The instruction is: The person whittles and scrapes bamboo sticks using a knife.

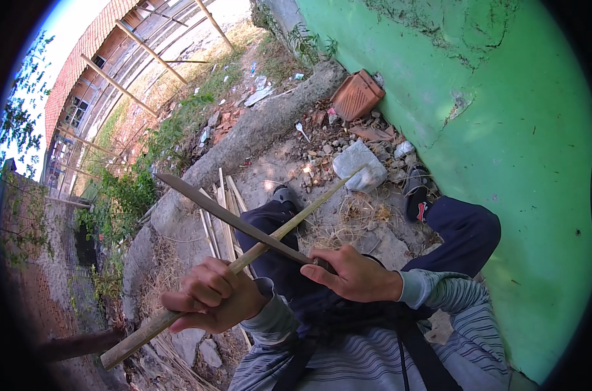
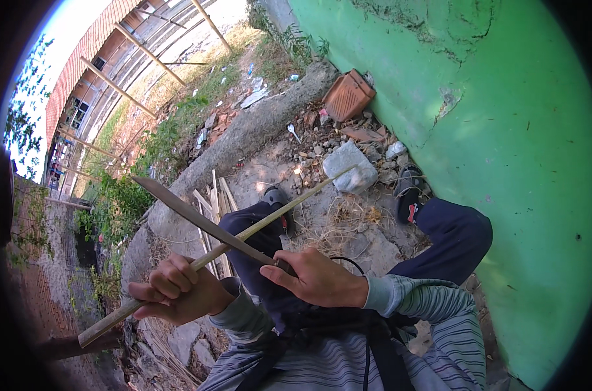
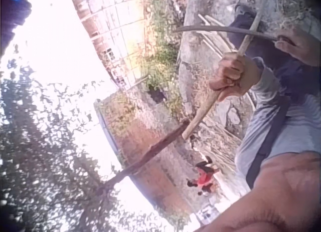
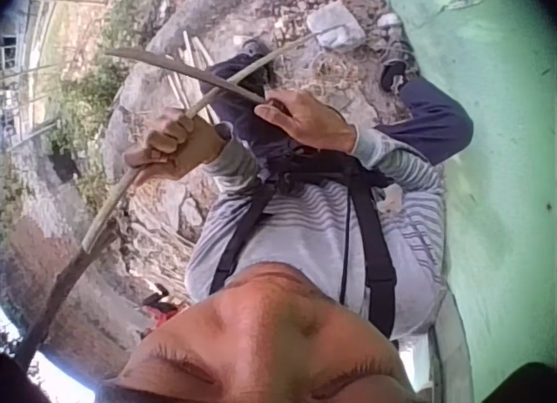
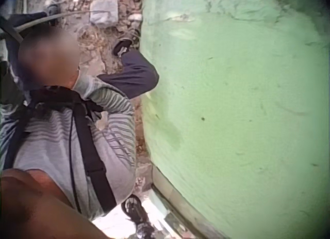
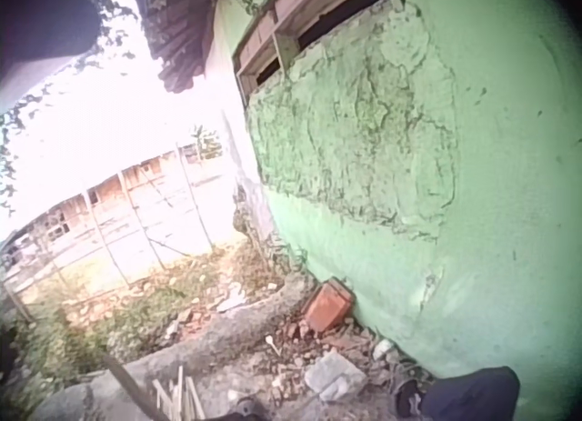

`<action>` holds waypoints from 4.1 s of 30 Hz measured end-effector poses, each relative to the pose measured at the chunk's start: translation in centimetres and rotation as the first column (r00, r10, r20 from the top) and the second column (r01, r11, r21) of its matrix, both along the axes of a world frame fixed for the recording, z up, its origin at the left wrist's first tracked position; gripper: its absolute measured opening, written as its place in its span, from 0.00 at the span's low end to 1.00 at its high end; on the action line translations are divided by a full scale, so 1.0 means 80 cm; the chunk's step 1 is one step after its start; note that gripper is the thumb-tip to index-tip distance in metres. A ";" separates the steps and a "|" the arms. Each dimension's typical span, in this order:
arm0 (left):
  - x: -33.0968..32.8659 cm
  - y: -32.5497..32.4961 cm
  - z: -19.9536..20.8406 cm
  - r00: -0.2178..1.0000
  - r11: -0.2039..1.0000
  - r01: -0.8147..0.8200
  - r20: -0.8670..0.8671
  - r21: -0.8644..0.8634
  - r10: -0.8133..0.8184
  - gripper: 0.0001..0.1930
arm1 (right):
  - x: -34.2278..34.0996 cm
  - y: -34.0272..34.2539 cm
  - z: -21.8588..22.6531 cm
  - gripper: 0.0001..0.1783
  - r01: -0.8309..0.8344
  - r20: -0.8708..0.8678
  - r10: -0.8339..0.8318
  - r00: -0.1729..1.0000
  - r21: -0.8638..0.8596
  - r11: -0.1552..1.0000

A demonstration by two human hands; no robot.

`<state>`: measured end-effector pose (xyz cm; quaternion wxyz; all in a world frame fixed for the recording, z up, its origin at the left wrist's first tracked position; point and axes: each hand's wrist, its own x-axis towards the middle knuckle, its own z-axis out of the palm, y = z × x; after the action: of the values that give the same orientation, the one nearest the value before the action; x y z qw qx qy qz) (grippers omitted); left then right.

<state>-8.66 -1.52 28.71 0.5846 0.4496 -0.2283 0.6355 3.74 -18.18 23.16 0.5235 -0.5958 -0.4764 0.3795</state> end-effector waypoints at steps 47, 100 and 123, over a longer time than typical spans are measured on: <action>0.009 0.002 0.003 1.000 1.000 -0.007 -0.004 -0.003 0.007 0.25 | 0.108 0.012 -0.183 0.33 0.236 -0.191 -0.334 0.923 -0.403 0.884; -0.012 0.011 -0.005 0.999 0.999 0.036 -0.037 -0.017 -0.037 0.26 | 0.173 0.012 -0.447 0.19 0.566 0.137 -0.586 0.799 -0.502 0.654; -0.026 0.052 -0.010 0.999 0.994 -0.002 -0.042 -0.112 -0.003 0.25 | 0.190 -0.035 -0.499 0.21 0.633 0.390 -0.499 0.774 -0.486 0.603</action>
<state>-10.72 2.62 27.94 0.6139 0.4295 -0.1800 0.6374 18.94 -20.99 -16.75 0.3491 -0.8853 -0.1715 0.2550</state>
